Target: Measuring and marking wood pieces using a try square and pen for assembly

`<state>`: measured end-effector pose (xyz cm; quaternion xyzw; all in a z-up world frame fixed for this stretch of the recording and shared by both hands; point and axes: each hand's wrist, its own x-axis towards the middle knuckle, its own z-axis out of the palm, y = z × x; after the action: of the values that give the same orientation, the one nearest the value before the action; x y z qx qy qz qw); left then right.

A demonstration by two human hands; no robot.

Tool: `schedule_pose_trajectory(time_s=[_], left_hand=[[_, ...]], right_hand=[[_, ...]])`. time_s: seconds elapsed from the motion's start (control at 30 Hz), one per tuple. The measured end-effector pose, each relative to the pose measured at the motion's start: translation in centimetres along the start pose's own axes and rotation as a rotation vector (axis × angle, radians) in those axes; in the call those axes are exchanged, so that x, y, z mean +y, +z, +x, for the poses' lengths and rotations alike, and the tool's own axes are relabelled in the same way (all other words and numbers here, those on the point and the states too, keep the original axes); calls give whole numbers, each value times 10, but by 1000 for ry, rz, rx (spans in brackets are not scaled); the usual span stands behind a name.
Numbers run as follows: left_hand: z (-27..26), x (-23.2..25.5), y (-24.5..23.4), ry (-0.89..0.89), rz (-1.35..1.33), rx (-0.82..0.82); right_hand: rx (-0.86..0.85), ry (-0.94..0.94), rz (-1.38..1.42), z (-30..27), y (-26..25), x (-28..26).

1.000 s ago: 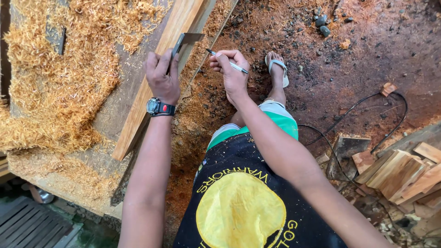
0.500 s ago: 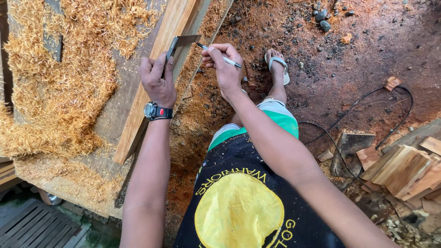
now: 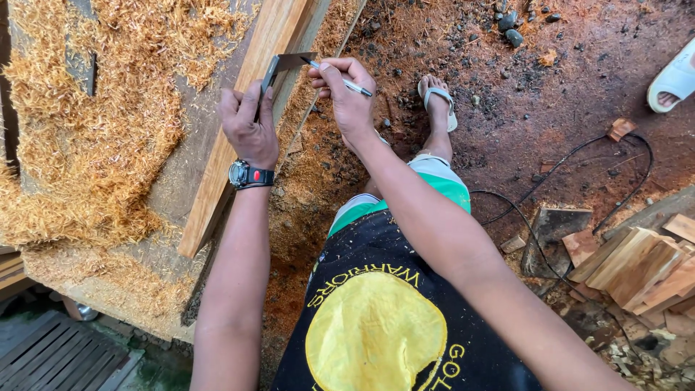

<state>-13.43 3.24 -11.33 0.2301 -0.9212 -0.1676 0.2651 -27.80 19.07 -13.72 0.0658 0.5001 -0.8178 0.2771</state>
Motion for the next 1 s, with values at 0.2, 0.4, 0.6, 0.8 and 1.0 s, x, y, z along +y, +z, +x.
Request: schedule_pose_trajectory(time_s=[0.2,0.4,0.6,0.8,1.0], left_hand=[[-1,0,1,-23,-1,-2],[-1,1,2,-35,12,-7],[0,-1,2,-15,-8,-14],[3,0,-4,-9,-47,-46],[2,2,-3,-19,-35,-31]], right_hand=[[-9,12,-26,0,5,-6],[8,24,-36,3,6,-3],[-8,17,-43,3,7,-6],[-14,21,-15,5,7,-4],[1,41,-14,7,10,-3]])
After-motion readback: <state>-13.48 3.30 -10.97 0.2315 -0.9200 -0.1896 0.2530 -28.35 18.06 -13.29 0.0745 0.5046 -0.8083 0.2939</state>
